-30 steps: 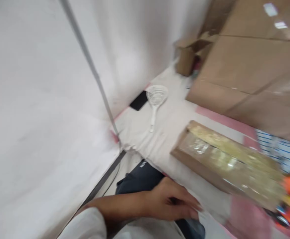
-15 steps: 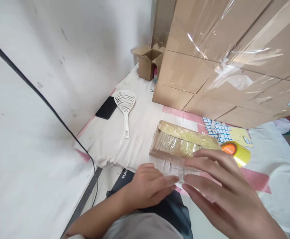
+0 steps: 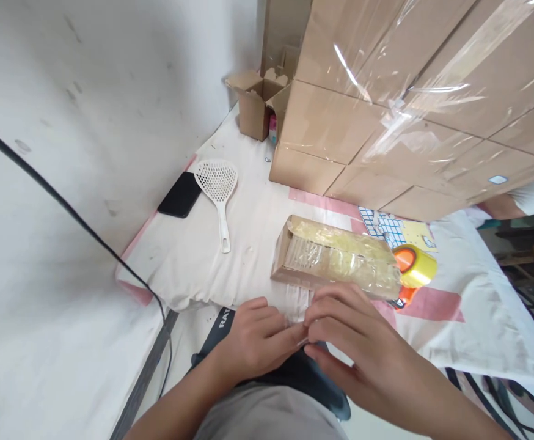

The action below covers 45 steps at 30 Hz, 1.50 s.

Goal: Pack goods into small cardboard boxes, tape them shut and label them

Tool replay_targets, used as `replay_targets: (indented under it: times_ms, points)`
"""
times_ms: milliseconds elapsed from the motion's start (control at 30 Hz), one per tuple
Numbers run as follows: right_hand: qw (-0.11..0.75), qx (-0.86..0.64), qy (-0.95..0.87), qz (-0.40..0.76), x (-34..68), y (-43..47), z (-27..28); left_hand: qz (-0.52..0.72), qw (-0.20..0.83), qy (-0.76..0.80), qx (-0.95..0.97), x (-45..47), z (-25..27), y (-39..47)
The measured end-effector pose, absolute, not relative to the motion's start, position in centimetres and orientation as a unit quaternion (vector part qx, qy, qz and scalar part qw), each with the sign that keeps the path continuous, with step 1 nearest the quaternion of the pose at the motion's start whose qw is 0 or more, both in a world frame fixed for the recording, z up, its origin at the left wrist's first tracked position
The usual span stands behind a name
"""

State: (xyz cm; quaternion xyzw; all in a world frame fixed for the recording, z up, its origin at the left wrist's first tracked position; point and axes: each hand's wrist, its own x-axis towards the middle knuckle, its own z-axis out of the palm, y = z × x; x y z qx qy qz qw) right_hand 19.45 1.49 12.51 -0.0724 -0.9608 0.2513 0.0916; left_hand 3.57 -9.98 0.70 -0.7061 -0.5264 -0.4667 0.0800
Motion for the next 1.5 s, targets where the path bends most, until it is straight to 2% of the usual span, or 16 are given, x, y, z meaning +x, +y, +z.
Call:
replay_targets:
  times_ms: [133, 367, 567, 733, 867, 967, 1133, 1233, 1333, 1433, 1500]
  points:
    - [0.107, -0.145, -0.946, 0.270, 19.5, 1.8, 12.0, -0.482, 0.104, -0.523, -0.695, 3.4, 0.3, -10.1]
    - [0.071, -0.142, -0.925, 0.345, 18.9, 2.1, 11.2, -0.452, 0.124, -0.534, -0.704, 3.3, 0.5, -10.4]
    - [0.053, -0.222, -0.878, 0.421, 19.3, 1.9, 10.7, -0.449, 0.128, -0.533, -0.706, 3.5, 0.1, -10.6]
    - [0.114, -0.243, -0.823, 0.500, 20.0, 1.2, 9.4, -0.438, 0.118, -0.533, -0.715, 3.9, 0.2, -10.5]
    - [0.177, -0.206, -0.814, 0.514, 20.6, 1.0, 8.4, -0.434, 0.099, -0.548, -0.709, 4.2, 0.0, -10.3]
    - [0.240, -0.138, -0.811, 0.515, 20.9, 1.2, 8.0, -0.502, 0.033, -0.554, -0.663, 4.8, -0.4, -10.2]
    - [0.280, -0.068, -0.823, 0.490, 20.9, 1.3, 7.4, -0.596, -0.153, -0.580, -0.535, 5.9, -0.3, -9.8]
    - [0.337, -0.012, -0.839, 0.428, 20.6, 1.2, 6.8, -0.586, -0.263, -0.618, -0.453, 6.0, 0.3, -9.5]
    - [0.339, 0.006, -0.858, 0.386, 20.6, 1.2, 6.1, -0.561, -0.373, -0.621, -0.401, 5.7, 0.5, -9.2]
    - [0.344, -0.015, -0.844, 0.412, 21.0, 1.1, 5.5, -0.526, -0.455, -0.615, -0.372, 4.9, 0.1, -9.0]
    - [0.370, -0.023, -0.810, 0.454, 21.7, 1.0, 5.4, -0.510, -0.466, -0.634, -0.349, 4.2, -0.5, -8.8]
